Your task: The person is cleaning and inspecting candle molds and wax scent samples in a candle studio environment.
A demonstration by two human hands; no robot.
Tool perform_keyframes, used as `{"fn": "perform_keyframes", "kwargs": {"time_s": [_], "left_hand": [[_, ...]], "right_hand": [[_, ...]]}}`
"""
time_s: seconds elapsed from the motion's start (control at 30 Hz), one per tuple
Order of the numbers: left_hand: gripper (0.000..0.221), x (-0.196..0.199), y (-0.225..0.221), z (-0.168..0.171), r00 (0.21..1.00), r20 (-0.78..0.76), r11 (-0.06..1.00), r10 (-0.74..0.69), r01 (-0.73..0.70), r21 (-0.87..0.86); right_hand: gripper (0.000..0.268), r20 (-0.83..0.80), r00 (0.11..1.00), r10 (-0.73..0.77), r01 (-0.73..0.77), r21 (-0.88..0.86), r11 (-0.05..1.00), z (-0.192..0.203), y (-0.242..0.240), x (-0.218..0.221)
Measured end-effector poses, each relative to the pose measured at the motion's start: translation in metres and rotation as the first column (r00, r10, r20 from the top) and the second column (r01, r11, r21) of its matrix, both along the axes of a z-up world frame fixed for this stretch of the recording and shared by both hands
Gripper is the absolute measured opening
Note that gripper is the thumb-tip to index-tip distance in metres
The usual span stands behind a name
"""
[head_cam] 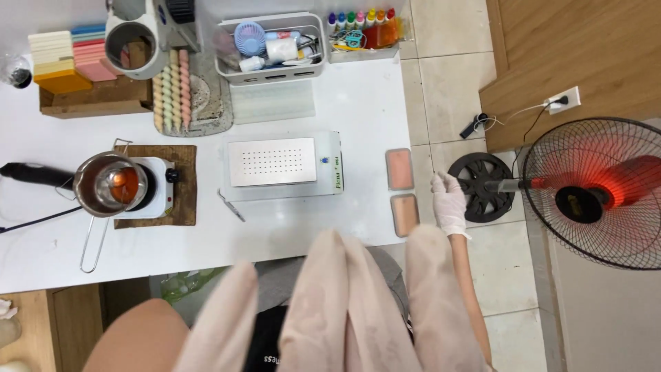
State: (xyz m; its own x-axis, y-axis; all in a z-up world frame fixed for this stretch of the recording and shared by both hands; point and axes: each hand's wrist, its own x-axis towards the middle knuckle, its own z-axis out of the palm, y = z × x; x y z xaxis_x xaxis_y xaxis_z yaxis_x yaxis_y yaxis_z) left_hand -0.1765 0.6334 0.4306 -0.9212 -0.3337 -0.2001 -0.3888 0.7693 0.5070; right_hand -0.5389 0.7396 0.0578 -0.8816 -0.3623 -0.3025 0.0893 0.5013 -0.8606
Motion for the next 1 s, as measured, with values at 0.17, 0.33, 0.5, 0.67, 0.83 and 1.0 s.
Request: {"fn": "perform_keyframes", "kwargs": {"time_s": [0.17, 0.33, 0.5, 0.67, 0.83, 1.0], "left_hand": [[0.082, -0.06, -0.04, 0.002, 0.977, 0.085, 0.975, -0.193, 0.201, -0.091], [0.074, -0.075, -0.063, -0.045, 0.952, 0.275, 0.991, 0.136, -0.134, -0.026], [0.07, -0.06, -0.049, -0.092, 0.772, 0.607, 0.955, 0.191, -0.289, 0.067], [0.074, -0.054, -0.039, -0.103, 0.643, 0.744, 0.933, 0.18, -0.352, 0.078], [0.072, -0.042, -0.036, -0.125, 0.719, 0.668, 0.943, 0.192, -0.324, 0.077], [0.072, -0.05, -0.035, -0.118, 0.71, 0.678, 0.942, 0.191, -0.328, 0.078]], "right_hand": [[0.082, -0.014, 0.996, 0.085, -0.078, 0.27, 0.96, -0.02, 0.026, 0.034], [0.138, 0.077, 0.984, 0.162, -0.179, 0.352, 0.919, 0.013, 0.012, 0.082], [0.128, -0.091, 0.974, 0.208, -0.166, 0.341, 0.925, -0.03, 0.032, 0.096], [0.113, -0.135, 0.964, 0.229, -0.167, 0.359, 0.918, -0.028, 0.03, 0.101], [0.105, -0.175, 0.968, 0.18, -0.125, 0.287, 0.95, -0.049, 0.032, 0.099], [0.107, -0.225, 0.954, 0.2, -0.119, 0.328, 0.937, -0.033, 0.02, 0.1]]}}
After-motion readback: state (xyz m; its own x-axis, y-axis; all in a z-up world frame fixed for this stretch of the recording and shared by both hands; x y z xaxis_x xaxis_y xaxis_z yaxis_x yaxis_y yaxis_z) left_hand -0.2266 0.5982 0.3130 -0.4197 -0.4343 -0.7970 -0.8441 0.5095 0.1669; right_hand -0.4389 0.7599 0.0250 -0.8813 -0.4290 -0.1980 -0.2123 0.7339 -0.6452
